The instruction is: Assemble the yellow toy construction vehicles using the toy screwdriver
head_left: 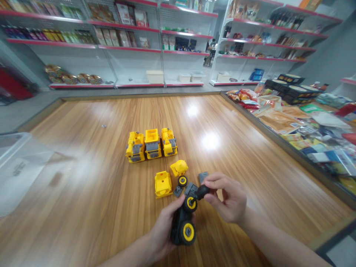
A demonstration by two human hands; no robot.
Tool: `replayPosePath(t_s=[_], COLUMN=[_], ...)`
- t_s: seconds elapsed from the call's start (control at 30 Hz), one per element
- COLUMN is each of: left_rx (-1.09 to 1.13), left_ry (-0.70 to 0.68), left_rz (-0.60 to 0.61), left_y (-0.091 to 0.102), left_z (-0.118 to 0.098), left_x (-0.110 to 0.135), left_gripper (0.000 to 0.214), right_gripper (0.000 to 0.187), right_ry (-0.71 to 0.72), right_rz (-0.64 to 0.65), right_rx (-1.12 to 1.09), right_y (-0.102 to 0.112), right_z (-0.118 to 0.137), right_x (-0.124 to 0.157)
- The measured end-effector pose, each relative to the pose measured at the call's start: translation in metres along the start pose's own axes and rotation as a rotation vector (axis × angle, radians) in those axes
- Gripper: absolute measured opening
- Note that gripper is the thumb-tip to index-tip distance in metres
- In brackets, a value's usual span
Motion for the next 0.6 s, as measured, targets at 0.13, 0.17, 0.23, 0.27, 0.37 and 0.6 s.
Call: replayPosePath(t_s=[0.13, 0.17, 0.23, 0.27, 0.37, 0.6], left_rx=[-0.002, -0.002, 0.000, 0.002, 0.006, 0.006], left_ry=[0.007, 0.010, 0.012, 0.012, 0.008, 0.008], left_rz=[-0.023, -0.025, -0.027, -0.029, -0.039, -0.034], left_y=[-0.0001, -0.0002, -0.0006, -0.0009, -0.0018, -0.0032], left_z=[-0.0005, -0.0005, -0.0006, -0.0007, -0.0012, -0.0012], left_x=[0.0004, 0.0006, 0.0009, 0.0010, 0.0015, 0.0014], left_gripper=[0.035, 0.035, 0.035, 0.034, 0.033, 0.034], right_gripper=[0.040, 0.039, 0.037, 0.036, 0.036, 0.033], right_ry=[0.001, -0.004, -0.019, -0.028, -0.042, 0.005], right_rz=[0.028, 0.030, 0.017, 0.009, 0.001, 0.026], right_rx=[-0.017, -0.014, -0.008, -0.005, -0.010, -0.006], right_y=[-0.0014, -0.0016, -0.0014, -0.0014, -0.0023, -0.0018], right_z=[-0.0009, -0.0009, -0.0012, -0.0016, -0.0027, 0.0012], right_x=[0.0015, 0.0018, 0.0023, 0.0025, 0.0033, -0.0009])
Point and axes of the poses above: each hand's wrist, its own x-axis away from the middle knuckle, its own y-axis out of the back of the hand, z = x × y, the point moved 4 cm from there along -x, towards the middle knuckle, and after that the axes turned 5 degrees about z, right-handed, at the moved point
